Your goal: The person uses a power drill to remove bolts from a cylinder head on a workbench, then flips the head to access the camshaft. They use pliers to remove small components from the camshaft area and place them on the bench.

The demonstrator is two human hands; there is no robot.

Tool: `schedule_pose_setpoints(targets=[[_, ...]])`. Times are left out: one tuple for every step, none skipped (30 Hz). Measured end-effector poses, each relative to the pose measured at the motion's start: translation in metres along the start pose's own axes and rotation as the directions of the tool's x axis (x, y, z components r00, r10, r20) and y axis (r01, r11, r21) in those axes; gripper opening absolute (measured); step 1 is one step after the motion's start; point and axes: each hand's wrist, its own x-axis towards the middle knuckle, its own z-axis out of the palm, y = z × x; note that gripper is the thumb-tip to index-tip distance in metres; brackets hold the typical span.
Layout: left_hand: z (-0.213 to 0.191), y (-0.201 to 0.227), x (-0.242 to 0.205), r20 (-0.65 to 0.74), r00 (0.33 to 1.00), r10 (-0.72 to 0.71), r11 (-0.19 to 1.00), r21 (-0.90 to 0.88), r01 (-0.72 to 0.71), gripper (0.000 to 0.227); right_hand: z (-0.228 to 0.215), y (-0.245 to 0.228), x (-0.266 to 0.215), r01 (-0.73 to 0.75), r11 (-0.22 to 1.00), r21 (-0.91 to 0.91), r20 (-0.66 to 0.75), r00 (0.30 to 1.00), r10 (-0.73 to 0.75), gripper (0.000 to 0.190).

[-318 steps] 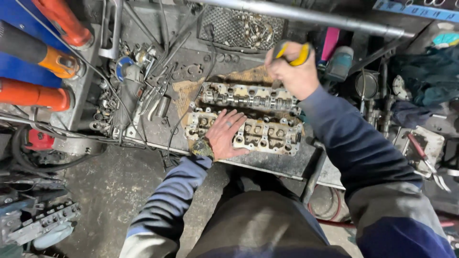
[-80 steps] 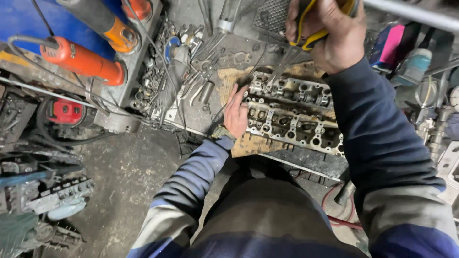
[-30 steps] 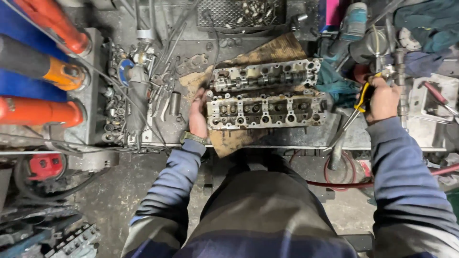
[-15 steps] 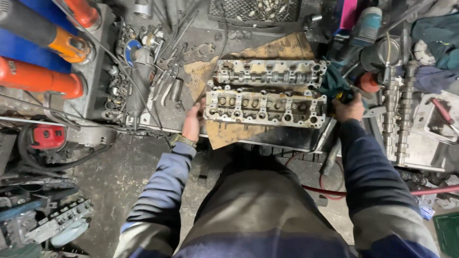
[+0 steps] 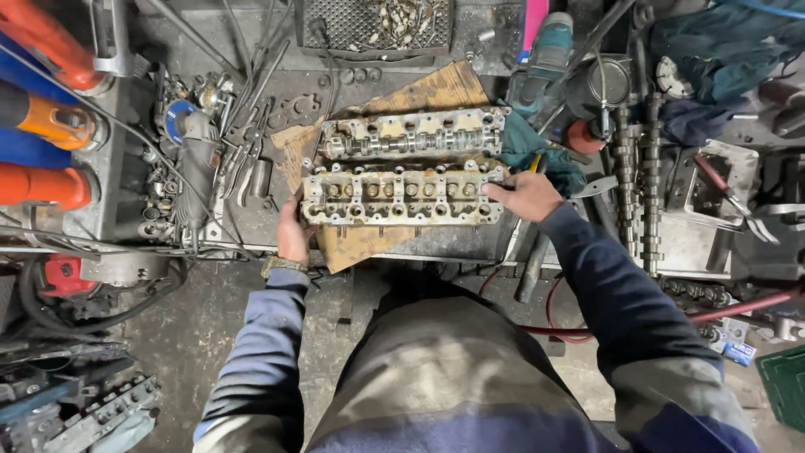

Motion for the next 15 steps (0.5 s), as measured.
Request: schedule_pose_setpoints(targets=[[0.000, 0.002, -0.001, -0.001, 1.000, 0.003, 1.000, 0.003, -0.003, 0.059, -0.006, 0.001, 0.004, 0.003, 1.000, 0.004, -0.001, 1.000, -0.003, 0.069], [0.000, 0.003, -0.003, 0.006, 1.000, -0.003, 1.000, -0.001, 0.003, 0.060, -0.010, 0.002, 0.007, -0.006, 1.000, -0.019, 0.105, 0.994, 0.007, 0.066], [-0.001, 0.004, -0.004, 0.013, 1.000, -0.009, 1.000, -0.005, 0.009, 0.061, -0.015, 0.003, 0.011, -0.011, 0.999, -0.043, 0.210, 0.978, 0.020, 0.064], [-0.001, 0.001, -0.001, 0.008, 1.000, -0.009, 1.000, -0.002, 0.009, 0.061, -0.015, 0.008, 0.014, -0.009, 0.999, -0.040, 0.214, 0.977, 0.018, 0.064], [-0.002, -0.002, 0.002, 0.012, 1.000, -0.009, 1.000, -0.006, 0.009, 0.061, -0.014, 0.013, 0.016, 0.011, 1.000, -0.023, 0.237, 0.972, -0.006, 0.061], [-0.003, -0.004, 0.004, 0.014, 1.000, -0.007, 1.000, -0.011, 0.007, 0.062, -0.013, 0.017, 0.020, 0.034, 0.999, -0.005, 0.260, 0.965, -0.032, 0.058], [-0.003, -0.004, 0.004, 0.007, 1.000, -0.006, 1.000, -0.010, 0.006, 0.062, -0.012, 0.019, 0.021, 0.038, 0.999, -0.003, 0.266, 0.963, -0.036, 0.058], [-0.003, -0.005, 0.003, -0.014, 1.000, -0.002, 1.000, -0.017, 0.001, 0.063, -0.009, 0.021, 0.023, 0.062, 0.998, -0.030, 0.235, 0.970, -0.053, 0.057], [-0.003, -0.005, 0.002, -0.034, 0.999, 0.003, 1.000, -0.024, -0.004, 0.065, -0.007, 0.023, 0.024, 0.085, 0.995, -0.058, 0.205, 0.976, -0.072, 0.057], [0.000, -0.001, -0.003, -0.041, 0.999, 0.007, 1.000, -0.022, -0.008, 0.065, -0.005, 0.028, 0.030, 0.092, 0.994, -0.054, 0.209, 0.975, -0.079, 0.057], [0.003, 0.004, -0.008, -0.040, 0.999, 0.007, 1.000, -0.008, -0.008, 0.066, -0.003, 0.033, 0.037, 0.077, 0.996, -0.048, 0.227, 0.972, -0.065, 0.059], [0.008, 0.008, -0.012, -0.033, 0.999, 0.004, 1.000, 0.009, -0.004, 0.067, -0.001, 0.040, 0.041, 0.057, 0.998, -0.041, 0.242, 0.969, -0.046, 0.063], [0.003, 0.006, -0.011, -0.035, 0.999, 0.005, 1.000, 0.014, -0.005, 0.067, -0.002, 0.035, 0.031, 0.058, 0.998, -0.036, 0.243, 0.969, -0.048, 0.063], [0.001, 0.004, -0.009, -0.048, 0.999, 0.021, 0.998, 0.061, -0.018, 0.069, -0.007, 0.030, 0.021, -0.010, 1.000, 0.018, 0.277, 0.961, 0.004, 0.076], [-0.002, 0.002, -0.006, -0.060, 0.997, 0.038, 0.994, 0.108, -0.031, 0.071, -0.011, 0.026, 0.011, -0.078, 0.995, 0.069, 0.312, 0.948, 0.053, 0.091]])
